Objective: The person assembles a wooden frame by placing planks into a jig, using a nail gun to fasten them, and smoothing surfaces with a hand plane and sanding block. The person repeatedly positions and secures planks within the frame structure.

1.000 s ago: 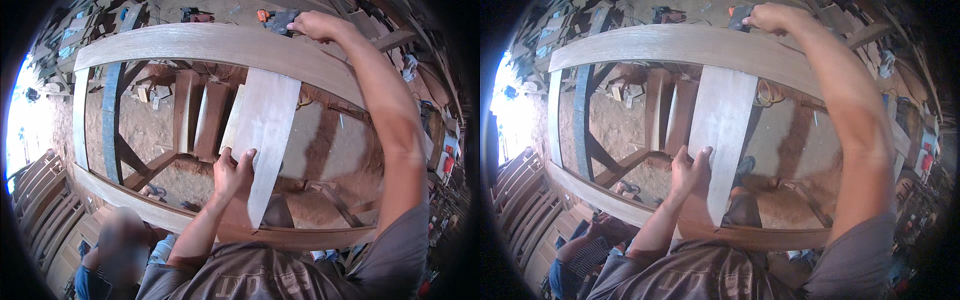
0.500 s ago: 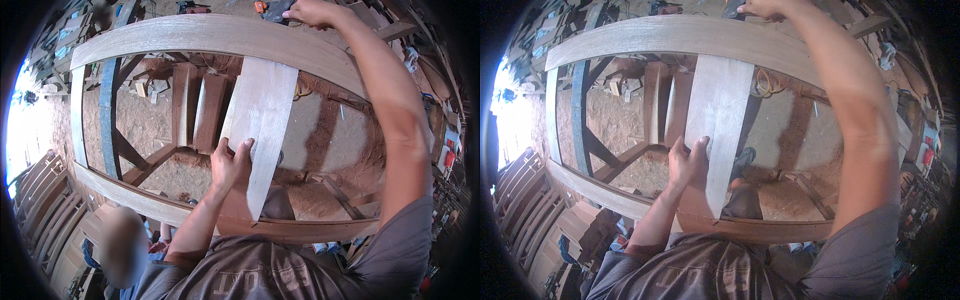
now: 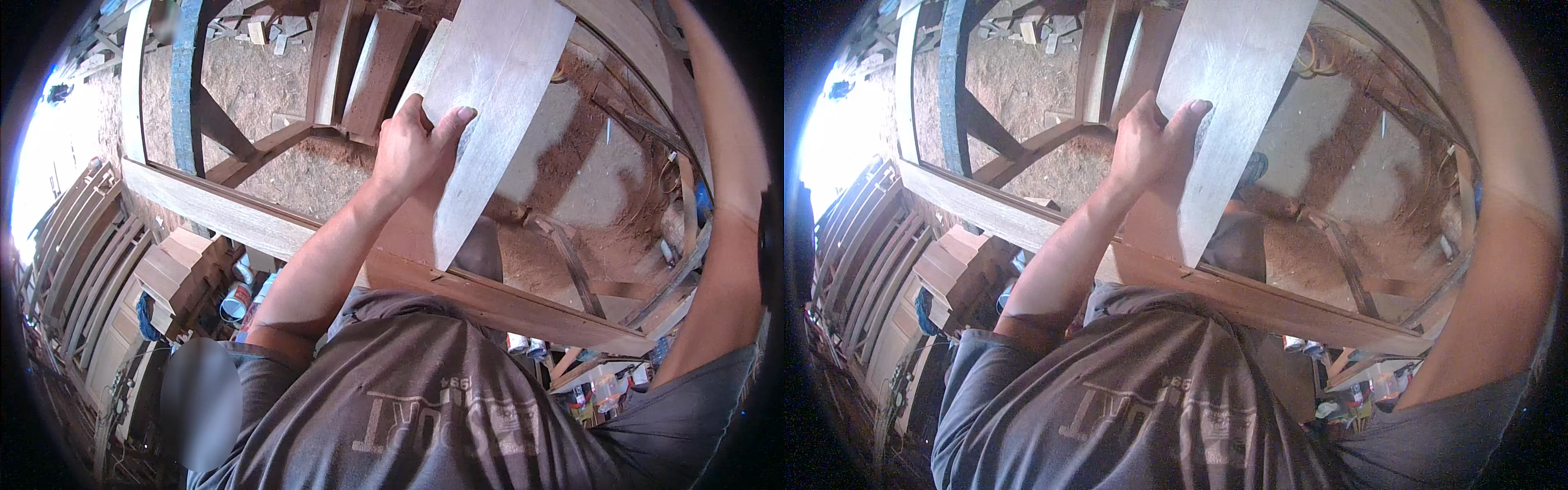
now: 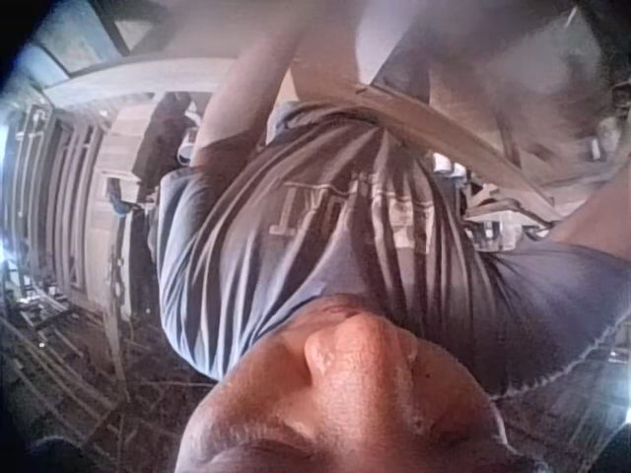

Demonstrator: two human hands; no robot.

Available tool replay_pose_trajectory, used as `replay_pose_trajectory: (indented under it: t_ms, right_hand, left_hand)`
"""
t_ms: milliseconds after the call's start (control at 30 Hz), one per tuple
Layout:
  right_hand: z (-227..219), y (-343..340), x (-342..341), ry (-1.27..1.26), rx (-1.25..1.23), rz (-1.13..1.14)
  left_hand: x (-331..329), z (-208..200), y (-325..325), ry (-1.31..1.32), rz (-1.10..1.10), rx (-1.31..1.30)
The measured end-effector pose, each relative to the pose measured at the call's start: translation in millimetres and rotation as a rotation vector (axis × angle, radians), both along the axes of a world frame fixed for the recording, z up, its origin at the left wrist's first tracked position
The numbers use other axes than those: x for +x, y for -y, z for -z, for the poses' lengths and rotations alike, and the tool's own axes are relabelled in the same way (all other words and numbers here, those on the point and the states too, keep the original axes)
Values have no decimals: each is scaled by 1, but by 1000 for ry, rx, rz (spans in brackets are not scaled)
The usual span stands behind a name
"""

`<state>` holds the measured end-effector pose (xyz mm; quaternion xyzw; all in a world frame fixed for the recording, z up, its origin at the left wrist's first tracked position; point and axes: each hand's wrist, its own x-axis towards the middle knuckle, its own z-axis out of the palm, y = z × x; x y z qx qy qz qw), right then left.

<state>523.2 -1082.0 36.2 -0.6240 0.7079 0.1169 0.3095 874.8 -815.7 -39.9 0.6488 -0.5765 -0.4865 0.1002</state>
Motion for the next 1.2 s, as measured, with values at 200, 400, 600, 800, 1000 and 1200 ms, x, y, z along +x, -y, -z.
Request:
replay_pose_trajectory:
  t_ms: [200, 400, 600, 800, 1000, 1200]
  right_hand:
    - [-10, -3, 8, -62, -64, -5]
    - [-8, -10, -26, -62, -201, -173]
    - [-10, -3, -37, -55, -135, -26]
    - [-23, -9, -30, -152, -87, -190]
    - [-10, -18, -30, -129, -72, -37]
    - [32, -121, -13, 242, -734, 458]
  left_hand:
    - [1, 5, -5, 48, 34, -50]
    - [-1, -2, -2, 29, 51, 7]
    - [-1, -2, -2, 57, 39, -7]
    - [-4, -5, -3, 86, 41, -31]
    - [-3, -8, -2, 60, 51, -29]
    - [-1, 0, -6, -6, 37, -141]
